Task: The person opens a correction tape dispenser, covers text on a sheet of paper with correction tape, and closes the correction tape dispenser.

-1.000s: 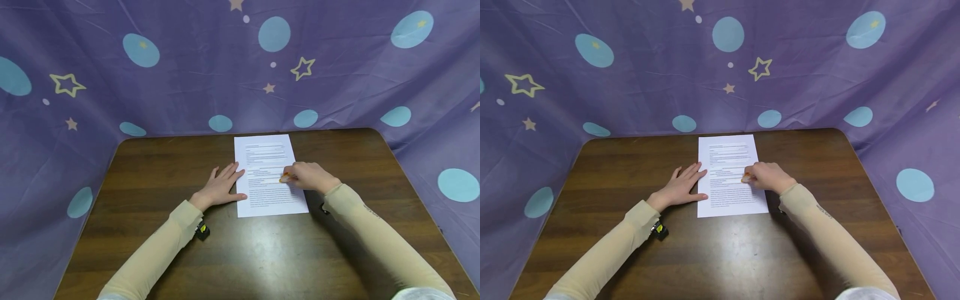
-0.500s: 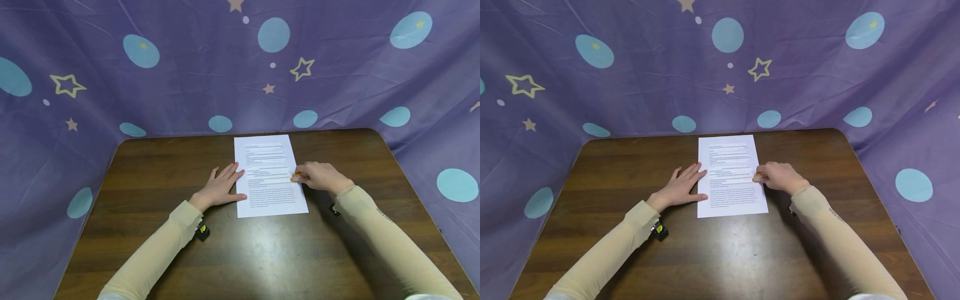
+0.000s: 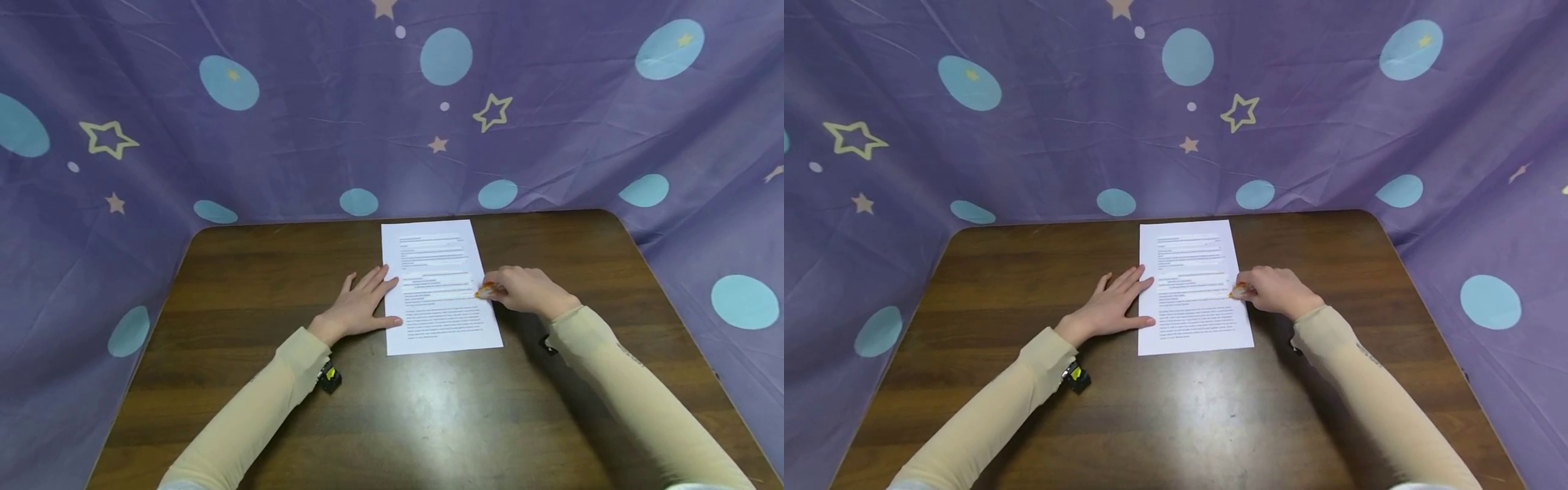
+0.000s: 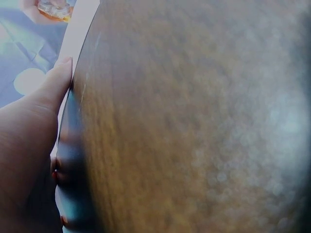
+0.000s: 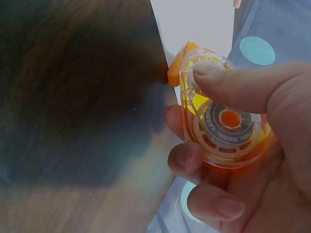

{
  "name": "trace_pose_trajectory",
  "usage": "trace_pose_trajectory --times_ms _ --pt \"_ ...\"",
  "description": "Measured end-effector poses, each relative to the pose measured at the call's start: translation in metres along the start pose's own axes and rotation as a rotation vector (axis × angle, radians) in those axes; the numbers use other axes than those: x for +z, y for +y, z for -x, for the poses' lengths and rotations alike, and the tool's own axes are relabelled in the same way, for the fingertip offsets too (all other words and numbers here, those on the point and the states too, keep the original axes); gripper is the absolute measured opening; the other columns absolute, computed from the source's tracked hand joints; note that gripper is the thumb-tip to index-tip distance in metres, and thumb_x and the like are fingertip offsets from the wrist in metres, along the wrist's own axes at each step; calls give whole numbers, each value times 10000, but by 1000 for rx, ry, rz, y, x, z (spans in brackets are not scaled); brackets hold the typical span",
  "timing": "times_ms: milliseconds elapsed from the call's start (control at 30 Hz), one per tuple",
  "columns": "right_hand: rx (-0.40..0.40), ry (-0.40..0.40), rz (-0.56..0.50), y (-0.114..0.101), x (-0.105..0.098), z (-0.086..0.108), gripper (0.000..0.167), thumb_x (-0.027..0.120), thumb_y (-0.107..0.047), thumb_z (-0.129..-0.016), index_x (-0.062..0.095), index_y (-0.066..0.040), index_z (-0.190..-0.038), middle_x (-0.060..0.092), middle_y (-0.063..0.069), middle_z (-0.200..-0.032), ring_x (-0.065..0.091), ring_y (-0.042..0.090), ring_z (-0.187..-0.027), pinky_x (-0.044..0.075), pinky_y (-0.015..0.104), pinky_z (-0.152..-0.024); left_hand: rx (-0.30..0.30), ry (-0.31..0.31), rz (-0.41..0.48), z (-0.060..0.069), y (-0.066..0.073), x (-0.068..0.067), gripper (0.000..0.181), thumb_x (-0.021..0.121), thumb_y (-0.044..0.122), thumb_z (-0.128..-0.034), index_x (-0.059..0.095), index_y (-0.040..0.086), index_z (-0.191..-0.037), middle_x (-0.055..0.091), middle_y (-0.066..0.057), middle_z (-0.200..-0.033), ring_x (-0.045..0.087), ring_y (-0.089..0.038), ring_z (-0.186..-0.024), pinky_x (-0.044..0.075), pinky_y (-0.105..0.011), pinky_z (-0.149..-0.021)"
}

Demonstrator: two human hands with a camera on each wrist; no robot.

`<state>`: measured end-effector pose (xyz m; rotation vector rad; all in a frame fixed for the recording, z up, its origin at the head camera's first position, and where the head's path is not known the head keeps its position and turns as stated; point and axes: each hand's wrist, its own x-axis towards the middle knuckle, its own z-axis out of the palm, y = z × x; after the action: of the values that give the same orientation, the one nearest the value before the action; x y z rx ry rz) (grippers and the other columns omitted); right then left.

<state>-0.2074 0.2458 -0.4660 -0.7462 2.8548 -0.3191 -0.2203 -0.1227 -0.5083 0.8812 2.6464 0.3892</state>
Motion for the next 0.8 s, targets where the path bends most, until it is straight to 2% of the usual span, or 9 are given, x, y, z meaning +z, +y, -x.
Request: trace_pose_trajectory --times_ms 233,433,800 --pt "-18 29 2 1 0 4 152 725 -109 -949 731 -129 -1100 625 -9 -844 529 150 -662 450 373 -551 0 -7 -10 -1 -1 1 958 581 690 -962 231 160 -1678 56 -108 -1755 44 -283 -1617 15 -654 -1229" --pt "-23 67 -8 0 -1 4 162 767 -152 -944 732 -134 -1102 639 -7 -869 516 142 -668 446 367 -559 -11 -19 -24 -1 0 -2 964 563 711 -960 210 180 -1683 32 -84 -1757 23 -260 -1619 9 -641 -1235" --pt "-64 24 -27 -21 5 -14 154 753 -189 -951 730 -157 -1100 647 2 -887 556 148 -700 487 400 -595 -16 -30 -26 0 1 -1 957 555 712 -964 199 193 -1686 16 -79 -1756 10 -251 -1619 -2 -636 -1237"
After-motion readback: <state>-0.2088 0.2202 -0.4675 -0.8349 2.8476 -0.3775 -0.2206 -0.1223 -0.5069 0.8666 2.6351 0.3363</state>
